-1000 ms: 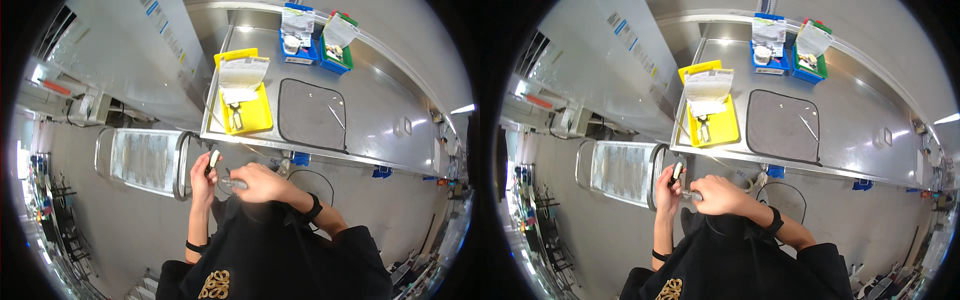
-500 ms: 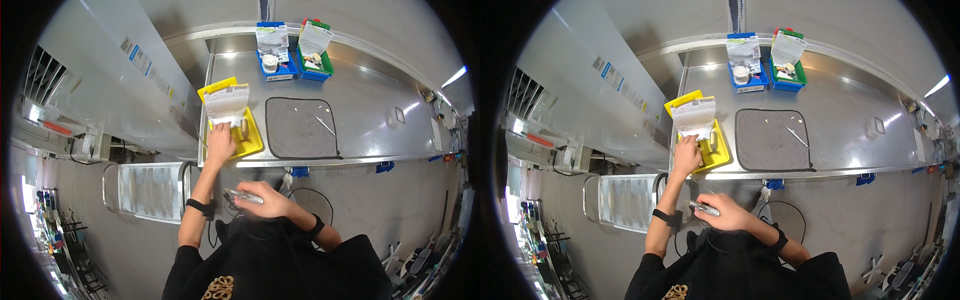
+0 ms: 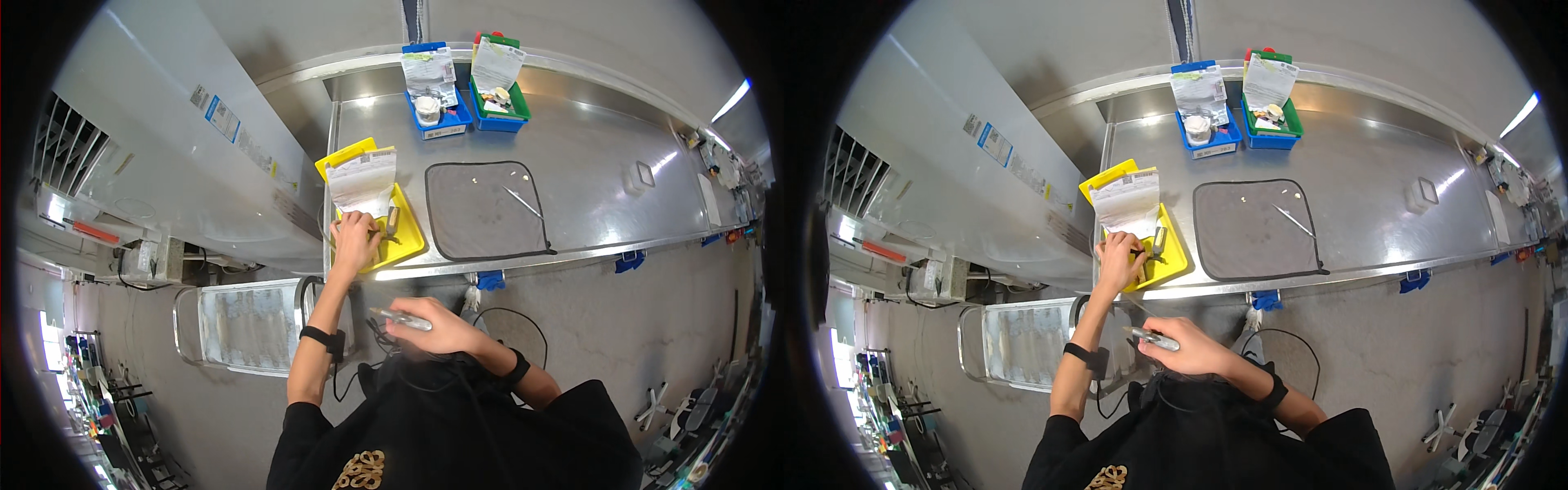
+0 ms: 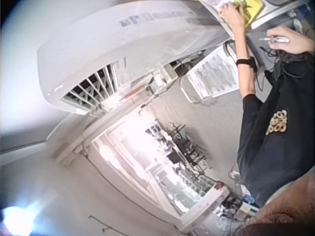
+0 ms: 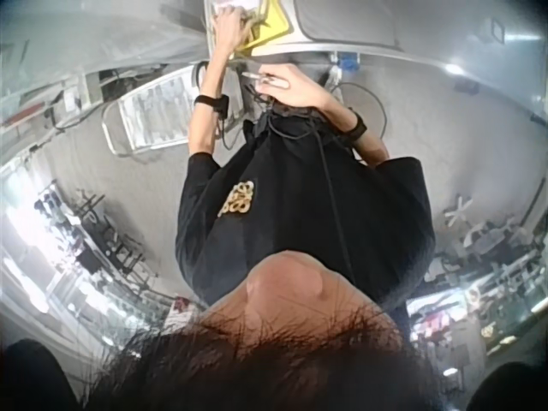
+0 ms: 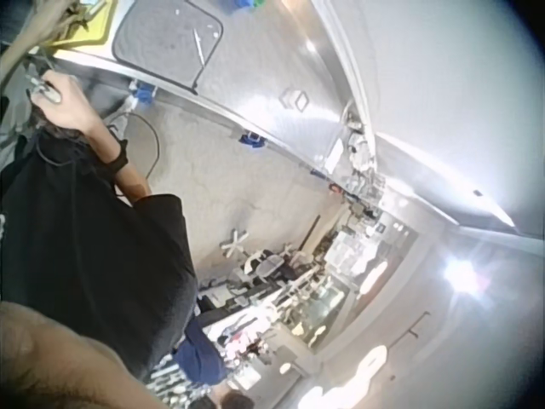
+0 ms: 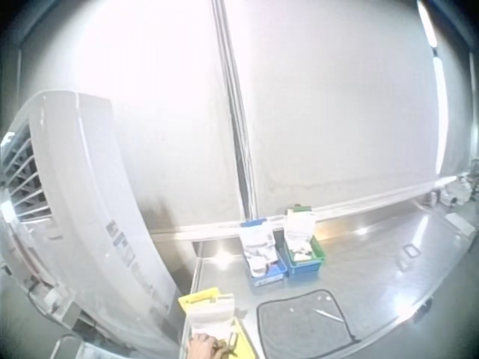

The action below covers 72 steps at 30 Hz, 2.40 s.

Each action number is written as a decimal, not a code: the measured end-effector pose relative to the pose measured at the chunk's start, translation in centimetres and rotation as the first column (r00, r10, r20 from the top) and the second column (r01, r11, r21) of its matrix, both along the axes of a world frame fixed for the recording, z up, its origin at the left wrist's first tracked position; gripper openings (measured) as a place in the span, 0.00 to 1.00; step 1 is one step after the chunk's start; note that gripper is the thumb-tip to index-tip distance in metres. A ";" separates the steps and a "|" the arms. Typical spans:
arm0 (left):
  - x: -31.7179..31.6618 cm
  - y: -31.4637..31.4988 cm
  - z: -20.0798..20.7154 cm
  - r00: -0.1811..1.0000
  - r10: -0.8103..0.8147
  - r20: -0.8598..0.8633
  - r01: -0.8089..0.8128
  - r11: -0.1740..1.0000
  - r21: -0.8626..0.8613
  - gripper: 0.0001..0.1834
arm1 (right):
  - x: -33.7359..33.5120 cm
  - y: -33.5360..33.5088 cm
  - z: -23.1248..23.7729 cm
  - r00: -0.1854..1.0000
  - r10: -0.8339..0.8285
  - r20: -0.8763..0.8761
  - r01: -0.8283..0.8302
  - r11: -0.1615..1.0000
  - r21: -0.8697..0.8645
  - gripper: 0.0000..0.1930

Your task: Organizing, measuring, cleaning, and delivering dental models and components in a laboratory.

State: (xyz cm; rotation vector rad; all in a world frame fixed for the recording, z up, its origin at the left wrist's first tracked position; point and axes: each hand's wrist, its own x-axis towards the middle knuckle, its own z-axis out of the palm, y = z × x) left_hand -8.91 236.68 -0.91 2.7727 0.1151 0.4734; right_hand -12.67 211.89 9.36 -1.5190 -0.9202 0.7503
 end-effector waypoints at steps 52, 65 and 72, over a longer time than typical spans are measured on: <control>-22.3 -5.9 2.3 0.929 0.250 -0.274 -0.270 -0.051 -0.961 0.24 | -0.4 5.3 -1.1 0.819 0.516 0.250 -0.314 0.768 -0.558 0.17; -23.3 -5.0 0.3 0.800 0.550 -0.240 -0.216 -0.109 -0.970 0.24 | -0.3 7.0 0.8 0.785 0.608 0.122 -0.379 0.626 -0.681 0.20; -21.4 -5.6 -0.1 0.781 0.575 -0.243 -0.133 -0.227 -0.965 0.23 | -1.0 6.7 1.0 0.839 0.504 0.205 -0.313 0.755 -0.577 0.20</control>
